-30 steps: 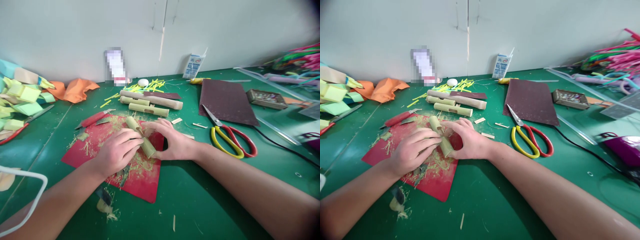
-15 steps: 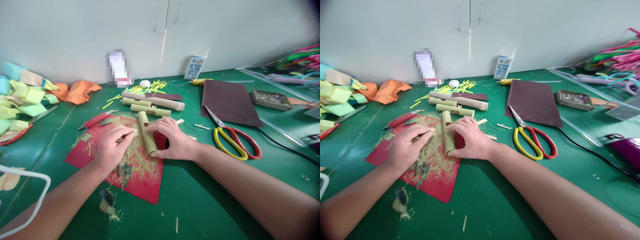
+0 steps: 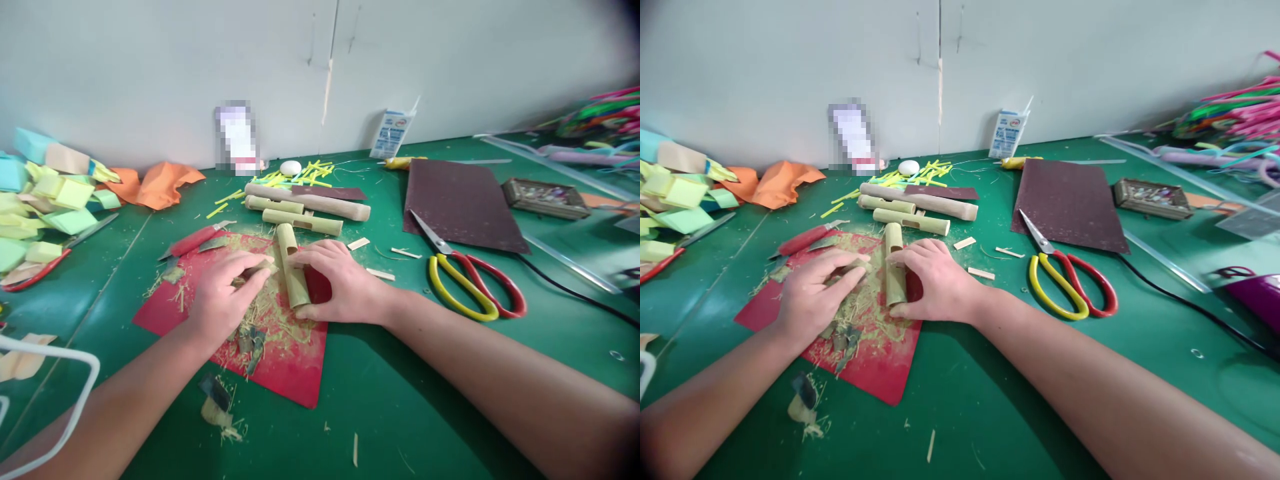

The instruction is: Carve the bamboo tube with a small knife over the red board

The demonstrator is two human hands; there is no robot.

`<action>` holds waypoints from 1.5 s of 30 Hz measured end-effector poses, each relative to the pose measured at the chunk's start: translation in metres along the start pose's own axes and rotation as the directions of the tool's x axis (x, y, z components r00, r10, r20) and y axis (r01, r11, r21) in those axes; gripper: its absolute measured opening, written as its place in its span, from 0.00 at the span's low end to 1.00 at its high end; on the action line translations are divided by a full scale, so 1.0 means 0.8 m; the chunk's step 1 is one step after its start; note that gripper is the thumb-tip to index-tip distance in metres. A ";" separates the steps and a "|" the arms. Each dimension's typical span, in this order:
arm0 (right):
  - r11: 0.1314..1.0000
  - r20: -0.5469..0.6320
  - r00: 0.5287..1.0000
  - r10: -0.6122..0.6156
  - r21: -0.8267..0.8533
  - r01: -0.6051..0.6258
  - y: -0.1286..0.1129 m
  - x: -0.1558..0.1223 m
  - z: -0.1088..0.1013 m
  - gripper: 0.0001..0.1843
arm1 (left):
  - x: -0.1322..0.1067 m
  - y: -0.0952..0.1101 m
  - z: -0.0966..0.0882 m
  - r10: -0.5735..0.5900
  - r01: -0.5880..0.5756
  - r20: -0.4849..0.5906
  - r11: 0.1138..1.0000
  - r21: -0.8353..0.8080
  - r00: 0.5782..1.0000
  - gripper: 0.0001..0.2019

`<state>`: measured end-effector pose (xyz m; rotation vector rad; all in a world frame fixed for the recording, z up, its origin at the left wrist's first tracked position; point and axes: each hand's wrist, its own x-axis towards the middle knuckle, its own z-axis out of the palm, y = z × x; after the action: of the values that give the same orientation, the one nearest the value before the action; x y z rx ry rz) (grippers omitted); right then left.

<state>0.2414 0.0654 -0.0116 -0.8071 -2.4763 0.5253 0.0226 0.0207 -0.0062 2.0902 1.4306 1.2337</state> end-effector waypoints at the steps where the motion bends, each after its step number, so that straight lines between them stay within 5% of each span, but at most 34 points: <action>1: 1.000 0.000 1.000 0.003 -0.011 -0.003 0.000 -0.001 -0.001 0.37 | 0.000 0.002 -0.001 0.069 -0.070 0.021 0.996 0.048 0.997 0.07; 6: 1.000 -0.034 0.999 -0.004 -0.016 0.004 0.004 -0.004 -0.006 0.38 | 0.001 0.007 -0.001 0.240 -0.251 0.100 0.959 0.128 0.966 0.05; 24: 0.994 -0.037 0.993 -0.110 -0.007 0.110 0.017 -0.002 -0.005 0.23 | 0.002 -0.003 0.011 0.303 -0.345 0.261 0.930 0.131 0.916 0.07; 31: 0.994 0.000 0.994 -0.108 -0.002 0.108 0.011 -0.002 -0.003 0.25 | -0.006 0.005 0.006 0.486 -0.529 0.378 0.848 0.012 0.788 0.10; 35: 0.996 0.023 0.995 -0.093 -0.006 0.093 0.008 -0.002 -0.005 0.23 | -0.005 0.006 0.005 0.459 -0.498 0.329 0.867 0.040 0.825 0.08; 39: 0.995 0.027 0.995 -0.100 0.000 0.100 0.008 -0.001 -0.005 0.24 | -0.006 0.008 0.005 0.498 -0.543 0.380 0.840 0.014 0.780 0.08; 43: 0.991 -0.011 0.992 -0.128 -0.034 0.127 0.004 0.000 -0.004 0.23 | -0.006 0.006 0.004 0.471 -0.518 0.329 0.852 0.070 0.819 0.08; 45: 0.988 -0.026 0.989 -0.143 -0.053 0.142 0.002 0.000 -0.004 0.24 | -0.006 0.006 0.004 0.493 -0.542 0.344 0.838 0.060 0.799 0.09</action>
<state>0.2441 0.0673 -0.0097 -0.6458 -2.5052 0.3974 0.0273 0.0146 -0.0071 2.7618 0.8526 0.8999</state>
